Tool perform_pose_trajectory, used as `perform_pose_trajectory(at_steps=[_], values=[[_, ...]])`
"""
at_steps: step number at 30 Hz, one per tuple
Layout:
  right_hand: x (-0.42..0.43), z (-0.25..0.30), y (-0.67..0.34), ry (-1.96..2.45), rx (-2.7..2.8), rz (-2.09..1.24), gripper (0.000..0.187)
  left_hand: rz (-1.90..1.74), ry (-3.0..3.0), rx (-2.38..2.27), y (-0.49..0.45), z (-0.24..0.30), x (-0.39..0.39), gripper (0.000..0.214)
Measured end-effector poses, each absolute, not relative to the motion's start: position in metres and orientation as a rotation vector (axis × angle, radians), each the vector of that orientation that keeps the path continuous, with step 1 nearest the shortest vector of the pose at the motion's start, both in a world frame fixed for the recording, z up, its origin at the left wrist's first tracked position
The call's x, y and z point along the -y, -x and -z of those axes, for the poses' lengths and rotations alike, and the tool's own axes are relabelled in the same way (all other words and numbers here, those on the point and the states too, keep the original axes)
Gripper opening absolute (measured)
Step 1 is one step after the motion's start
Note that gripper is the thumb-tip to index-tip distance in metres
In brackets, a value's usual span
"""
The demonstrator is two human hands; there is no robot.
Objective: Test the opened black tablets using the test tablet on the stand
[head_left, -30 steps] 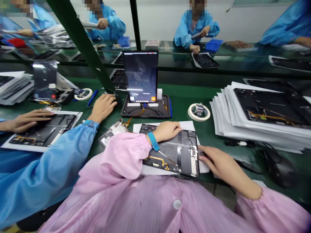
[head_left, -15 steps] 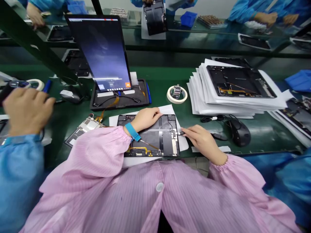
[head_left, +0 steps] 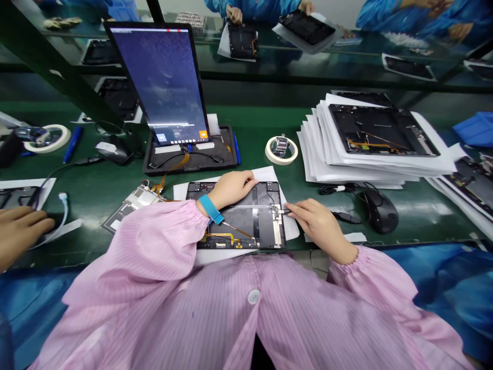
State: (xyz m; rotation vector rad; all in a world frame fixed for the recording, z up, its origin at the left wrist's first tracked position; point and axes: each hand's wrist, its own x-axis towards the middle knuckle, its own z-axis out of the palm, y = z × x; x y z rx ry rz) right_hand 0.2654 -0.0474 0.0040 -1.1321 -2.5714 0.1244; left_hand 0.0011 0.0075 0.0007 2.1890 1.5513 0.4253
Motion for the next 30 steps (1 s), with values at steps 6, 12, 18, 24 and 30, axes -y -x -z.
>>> perform_pose_trajectory(at_steps=[6,12,18,24,30], values=[[0.048,0.005,-0.262,1.066,2.520,-0.104,0.023,-0.451,-2.173,-1.537,-0.001,-0.001,-0.008,0.030],[0.046,0.013,-0.263,1.035,2.491,-0.084,0.023,-0.479,-2.158,-1.562,-0.002,0.002,-0.010,0.027],[0.036,0.020,-0.271,1.030,2.462,-0.147,0.024,-0.510,-2.279,-1.579,-0.001,-0.025,-0.006,0.026],[0.028,0.027,-0.275,0.973,2.458,-0.090,0.029,-1.037,-1.918,-2.303,0.102,-0.076,-0.019,0.029],[0.027,0.029,-0.276,0.970,2.467,-0.062,0.031,-0.883,-1.449,-2.363,0.205,-0.039,-0.052,0.025]])
